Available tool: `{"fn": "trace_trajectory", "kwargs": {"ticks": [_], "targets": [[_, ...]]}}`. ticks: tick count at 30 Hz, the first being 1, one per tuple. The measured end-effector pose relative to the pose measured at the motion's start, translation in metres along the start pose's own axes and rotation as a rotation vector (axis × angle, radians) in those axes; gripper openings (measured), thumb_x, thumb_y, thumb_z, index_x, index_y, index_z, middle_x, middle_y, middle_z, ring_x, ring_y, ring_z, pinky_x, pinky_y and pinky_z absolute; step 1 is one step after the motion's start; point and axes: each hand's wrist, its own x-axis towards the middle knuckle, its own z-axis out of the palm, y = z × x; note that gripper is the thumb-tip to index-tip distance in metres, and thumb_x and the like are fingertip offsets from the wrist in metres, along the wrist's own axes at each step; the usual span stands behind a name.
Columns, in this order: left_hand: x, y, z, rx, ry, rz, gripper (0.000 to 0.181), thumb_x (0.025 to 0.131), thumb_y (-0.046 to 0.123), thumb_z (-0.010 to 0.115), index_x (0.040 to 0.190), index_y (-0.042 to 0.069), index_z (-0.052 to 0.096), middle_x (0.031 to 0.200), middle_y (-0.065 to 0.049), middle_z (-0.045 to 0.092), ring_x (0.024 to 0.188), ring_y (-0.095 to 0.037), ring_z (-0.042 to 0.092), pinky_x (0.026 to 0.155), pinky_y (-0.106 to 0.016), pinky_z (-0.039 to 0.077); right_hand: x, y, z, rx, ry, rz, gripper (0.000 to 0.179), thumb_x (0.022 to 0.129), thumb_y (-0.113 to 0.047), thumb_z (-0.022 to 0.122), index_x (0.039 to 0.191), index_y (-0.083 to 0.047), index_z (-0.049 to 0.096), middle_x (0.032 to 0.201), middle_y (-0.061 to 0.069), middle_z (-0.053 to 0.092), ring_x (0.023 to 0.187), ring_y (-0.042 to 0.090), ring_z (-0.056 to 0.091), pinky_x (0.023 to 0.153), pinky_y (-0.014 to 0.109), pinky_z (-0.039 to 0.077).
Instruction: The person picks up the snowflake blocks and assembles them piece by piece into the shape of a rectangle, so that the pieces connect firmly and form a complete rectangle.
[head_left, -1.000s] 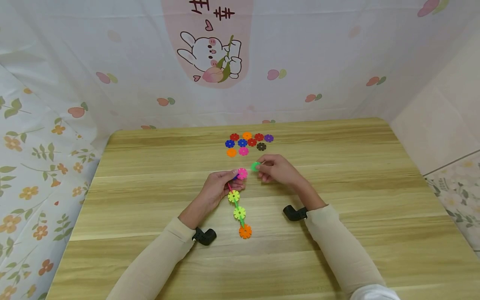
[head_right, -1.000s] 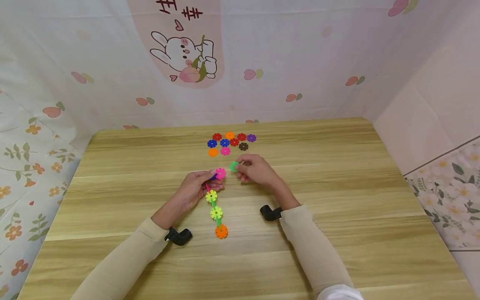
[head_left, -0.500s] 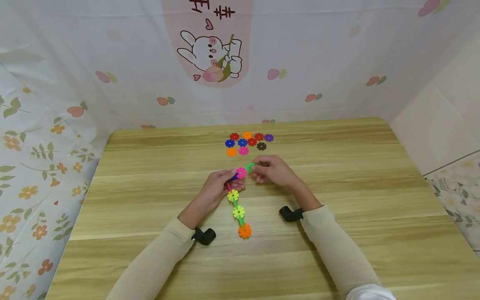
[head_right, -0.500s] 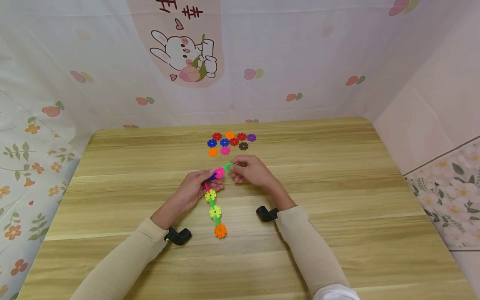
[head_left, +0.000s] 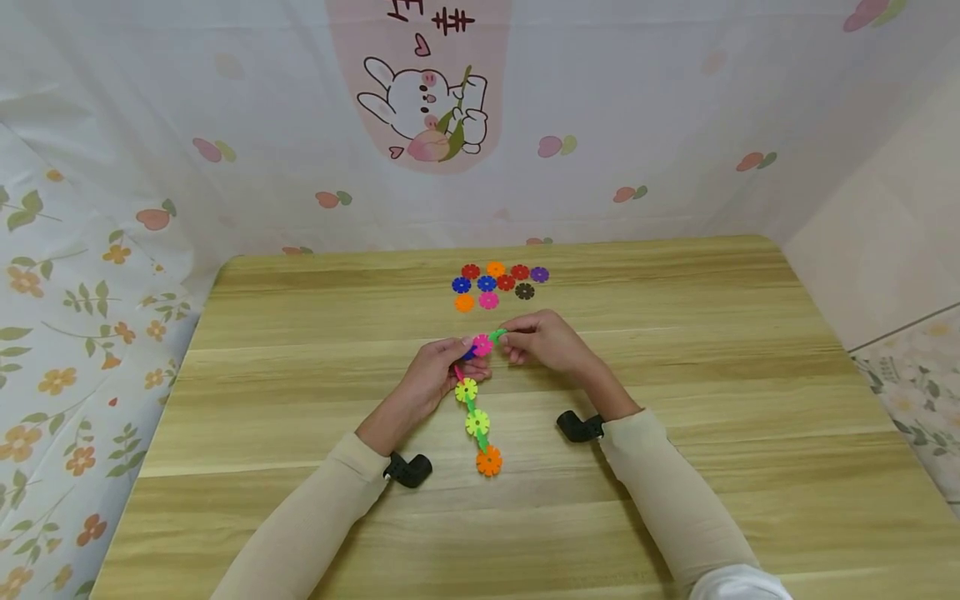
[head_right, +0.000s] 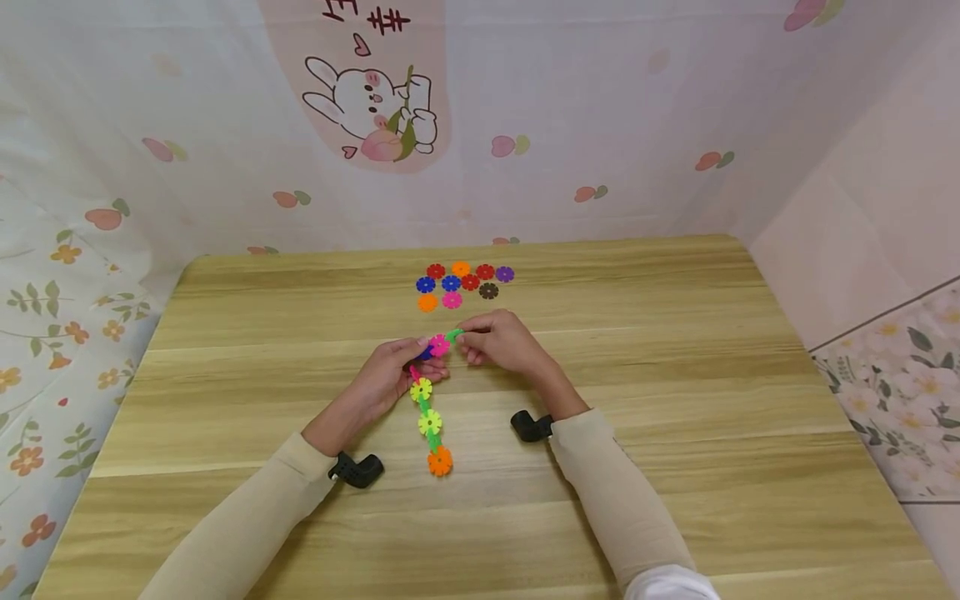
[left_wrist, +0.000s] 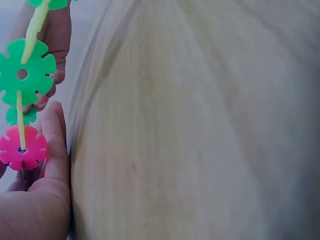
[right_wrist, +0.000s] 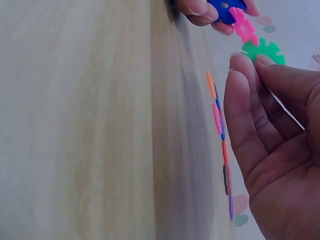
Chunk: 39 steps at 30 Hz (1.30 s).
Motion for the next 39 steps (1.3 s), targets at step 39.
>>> {"fn": "trace_trajectory", "kwargs": {"ticks": [39], "targets": [[-0.001,0.000,0.000,-0.035,-0.001,0.012,0.034,0.103,0.014,0.048,0.120,-0.015,0.055,0.096,-0.020,0.069,0.086,-0.023,0.072,0.083,-0.032,0.057,0.004,0.003,-0.017,-0.052,-0.007,0.032,0.020,0.098,-0.011,0.057,0.110,-0.003,0.070,0.085,0.013,0.070,0.072,0.023,0.066,0.068,0.034,0.060]]}}
